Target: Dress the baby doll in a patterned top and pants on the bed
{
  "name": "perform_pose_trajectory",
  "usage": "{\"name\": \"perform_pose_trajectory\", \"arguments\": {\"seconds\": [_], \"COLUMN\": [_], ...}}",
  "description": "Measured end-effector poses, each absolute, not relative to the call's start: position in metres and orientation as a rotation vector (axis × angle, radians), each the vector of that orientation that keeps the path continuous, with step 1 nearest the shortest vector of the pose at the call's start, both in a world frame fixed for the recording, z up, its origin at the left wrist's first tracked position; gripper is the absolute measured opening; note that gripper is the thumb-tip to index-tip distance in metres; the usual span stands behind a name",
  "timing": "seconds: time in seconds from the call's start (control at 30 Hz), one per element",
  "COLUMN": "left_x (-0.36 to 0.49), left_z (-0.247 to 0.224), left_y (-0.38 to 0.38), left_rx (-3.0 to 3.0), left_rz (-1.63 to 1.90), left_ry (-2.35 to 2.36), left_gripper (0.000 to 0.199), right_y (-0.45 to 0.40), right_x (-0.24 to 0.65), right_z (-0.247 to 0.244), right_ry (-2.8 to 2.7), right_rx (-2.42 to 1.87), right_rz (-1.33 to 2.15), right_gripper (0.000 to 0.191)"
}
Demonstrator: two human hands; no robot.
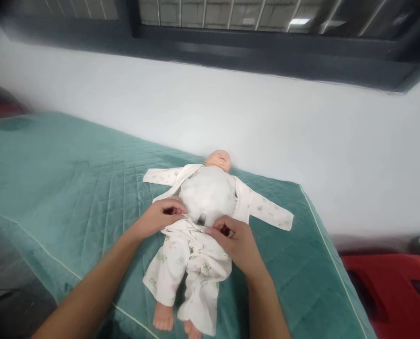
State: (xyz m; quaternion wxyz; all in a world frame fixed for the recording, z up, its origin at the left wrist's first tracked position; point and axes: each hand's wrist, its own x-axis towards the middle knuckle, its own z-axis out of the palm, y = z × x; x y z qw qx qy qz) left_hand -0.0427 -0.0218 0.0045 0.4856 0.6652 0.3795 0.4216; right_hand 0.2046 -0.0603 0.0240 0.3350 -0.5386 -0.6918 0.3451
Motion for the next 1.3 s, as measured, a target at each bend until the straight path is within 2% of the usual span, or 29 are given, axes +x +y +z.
{"name": "perform_pose_trajectory", "arguments": {"seconds": [0.23, 0.47, 0.73, 0.9, 1.0, 1.13, 1.3], "left_x": [-0.056, -0.053, -0.054, -0.051, -0.047, -0.040, -0.036], "left_z": [-0.014, -0.004, 0.006, 0.012, 0.011, -0.002, -0.025], "left_y": [-0.040, -0.040, -0.037, -0.029, -0.012, 0.010, 0.016], "left_rx": [1.319, 1.561, 1.674, 1.596, 1.408, 1.268, 1.366], "left_rz": [0.946, 0.837, 0.734, 0.968, 1.079, 1.163, 1.233], "left_ry": [0.940, 0.830, 0.743, 0.897, 1.022, 1.135, 1.205], "left_gripper": [0.032, 0.032, 0.024, 0.027, 0.030, 0.035, 0.033], "right_y": [-0.066, -0.057, -0.047, -0.032, -0.022, -0.013, -0.009], "right_x": [0.206, 0.197, 0.191, 0.201, 0.213, 0.234, 0.252], "right_z": [0.032, 0.018, 0.016, 0.042, 0.050, 0.027, -0.004], "right_ry": [-1.972, -1.832, -1.713, -1.758, -1.713, -1.477, -1.367], "right_rx": [-1.274, -1.377, -1.408, -1.324, -1.301, -1.280, -1.303], "right_rz": [1.033, 0.798, 0.977, 1.280, 1.347, 1.302, 1.314], "right_gripper": [0.019, 0.021, 0.026, 0.034, 0.037, 0.038, 0.036]}}
